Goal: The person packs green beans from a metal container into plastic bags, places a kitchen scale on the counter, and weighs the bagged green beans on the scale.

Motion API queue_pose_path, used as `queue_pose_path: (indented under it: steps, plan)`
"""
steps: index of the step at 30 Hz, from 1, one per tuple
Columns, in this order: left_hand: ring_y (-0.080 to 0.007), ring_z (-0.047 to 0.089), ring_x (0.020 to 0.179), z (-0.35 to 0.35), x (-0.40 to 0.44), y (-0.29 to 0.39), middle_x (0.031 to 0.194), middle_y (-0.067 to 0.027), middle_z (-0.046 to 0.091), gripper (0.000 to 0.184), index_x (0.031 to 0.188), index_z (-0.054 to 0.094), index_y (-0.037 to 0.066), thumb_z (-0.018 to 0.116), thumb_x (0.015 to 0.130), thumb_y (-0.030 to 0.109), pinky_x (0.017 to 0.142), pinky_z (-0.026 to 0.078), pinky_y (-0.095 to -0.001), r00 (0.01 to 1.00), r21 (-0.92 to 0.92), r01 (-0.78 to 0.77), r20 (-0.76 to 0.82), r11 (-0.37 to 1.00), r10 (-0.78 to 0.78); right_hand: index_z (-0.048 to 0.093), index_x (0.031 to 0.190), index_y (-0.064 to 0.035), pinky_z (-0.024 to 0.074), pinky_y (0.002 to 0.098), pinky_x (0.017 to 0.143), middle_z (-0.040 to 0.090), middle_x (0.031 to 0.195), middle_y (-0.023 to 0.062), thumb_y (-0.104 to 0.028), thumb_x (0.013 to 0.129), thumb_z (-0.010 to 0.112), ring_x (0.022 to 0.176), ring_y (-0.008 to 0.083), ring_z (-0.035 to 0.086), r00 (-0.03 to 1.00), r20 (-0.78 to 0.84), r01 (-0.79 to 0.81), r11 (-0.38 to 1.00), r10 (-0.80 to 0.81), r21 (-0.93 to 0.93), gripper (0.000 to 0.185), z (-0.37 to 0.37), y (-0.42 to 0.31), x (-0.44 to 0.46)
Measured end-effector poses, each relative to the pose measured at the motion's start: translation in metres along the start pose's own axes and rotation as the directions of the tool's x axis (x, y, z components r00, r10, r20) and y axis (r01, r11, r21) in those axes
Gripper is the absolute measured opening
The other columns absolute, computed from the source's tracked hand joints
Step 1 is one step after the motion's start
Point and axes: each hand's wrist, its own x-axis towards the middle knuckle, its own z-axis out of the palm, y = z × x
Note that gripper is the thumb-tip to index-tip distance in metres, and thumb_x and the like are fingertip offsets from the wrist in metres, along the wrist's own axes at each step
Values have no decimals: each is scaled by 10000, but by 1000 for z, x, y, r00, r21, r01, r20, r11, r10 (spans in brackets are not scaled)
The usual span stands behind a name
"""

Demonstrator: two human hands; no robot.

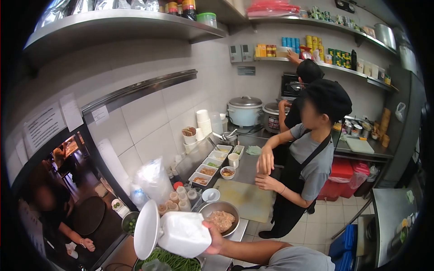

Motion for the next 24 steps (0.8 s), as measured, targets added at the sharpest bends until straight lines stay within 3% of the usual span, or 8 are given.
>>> queue_pose_path:
  steps: [4, 5, 8, 12, 15, 19, 21, 24]
  plan:
    - [-361, 399, 1250, -3, -4, 38, 1375, -210, 390, 779, 1386, 332, -12, 643, 836, 444, 1003, 352, -465, 942, 162, -242, -195, 956, 272, 318, 1419, -92, 323, 456, 1072, 428, 1403, 122, -510, 814, 572, 1262, 293, 446, 998, 8, -68, 996, 68, 49, 777, -1, 32, 7]
    - [-352, 395, 1255, -2, -9, 54, 1366, -208, 394, 783, 1391, 324, -7, 639, 840, 452, 1005, 351, -460, 966, -78, -248, -92, 966, 241, 314, 1416, -79, 330, 447, 1069, 429, 1398, 132, -494, 815, 582, 1262, 288, 447, 997, 29, -68, 997, 67, 34, 777, -4, 40, 10]
    - [-306, 431, 1214, 11, -34, 62, 1346, -187, 397, 802, 1407, 290, -5, 623, 852, 468, 995, 362, -433, 962, -634, 98, 259, 767, 91, 302, 1410, -45, 344, 423, 1061, 446, 1373, 149, -464, 804, 619, 1257, 274, 451, 998, 37, -59, 998, 60, -16, 802, -14, 68, 16]
    - [-278, 477, 1128, 32, -41, 43, 1304, -168, 431, 757, 1386, 295, -31, 641, 861, 391, 946, 395, -410, 995, -676, 21, 85, 737, 49, 245, 1425, -53, 310, 419, 1076, 390, 1399, 137, -473, 752, 673, 1283, 258, 401, 992, 44, -107, 978, 116, -177, 902, -20, 92, 18]
    - [-277, 497, 1085, 26, -40, 31, 1279, -164, 458, 714, 1364, 311, -46, 646, 862, 336, 927, 408, -397, 984, -640, 148, 169, 754, -49, 69, 1452, -75, 199, 407, 1099, 234, 1426, 142, -535, 709, 665, 1349, 264, 239, 986, 169, 71, 912, -2, -405, 1058, -23, 103, 19]
    - [-276, 517, 1043, 23, -44, 20, 1253, -161, 485, 672, 1342, 327, -60, 651, 862, 281, 907, 422, -383, 953, -588, 285, 256, 757, -160, 99, 1442, -79, 181, 383, 1103, 258, 1409, 135, -556, 697, 682, 1346, 253, 245, 966, 259, 168, 723, 15, -670, 1059, -25, 95, 12]
    - [-273, 536, 1022, 27, -46, 20, 1182, -157, 538, 575, 1279, 395, -76, 668, 838, 171, 884, 449, -371, 900, -687, 428, 263, 587, -348, 109, 1436, -76, 189, 372, 1099, 268, 1407, 117, -587, 675, 692, 1341, 240, 258, 961, 269, 151, 707, 58, -691, 1087, -40, 92, 11]
    - [-273, 556, 991, 20, -42, 34, 1153, -161, 564, 554, 1242, 450, -73, 703, 789, 119, 859, 470, -365, 914, -763, 389, 250, 516, -318, 152, 1423, -75, 210, 358, 1092, 301, 1400, 87, -664, 657, 688, 1338, 208, 270, 950, 262, 36, 769, 172, -638, 1105, -67, 86, 19]
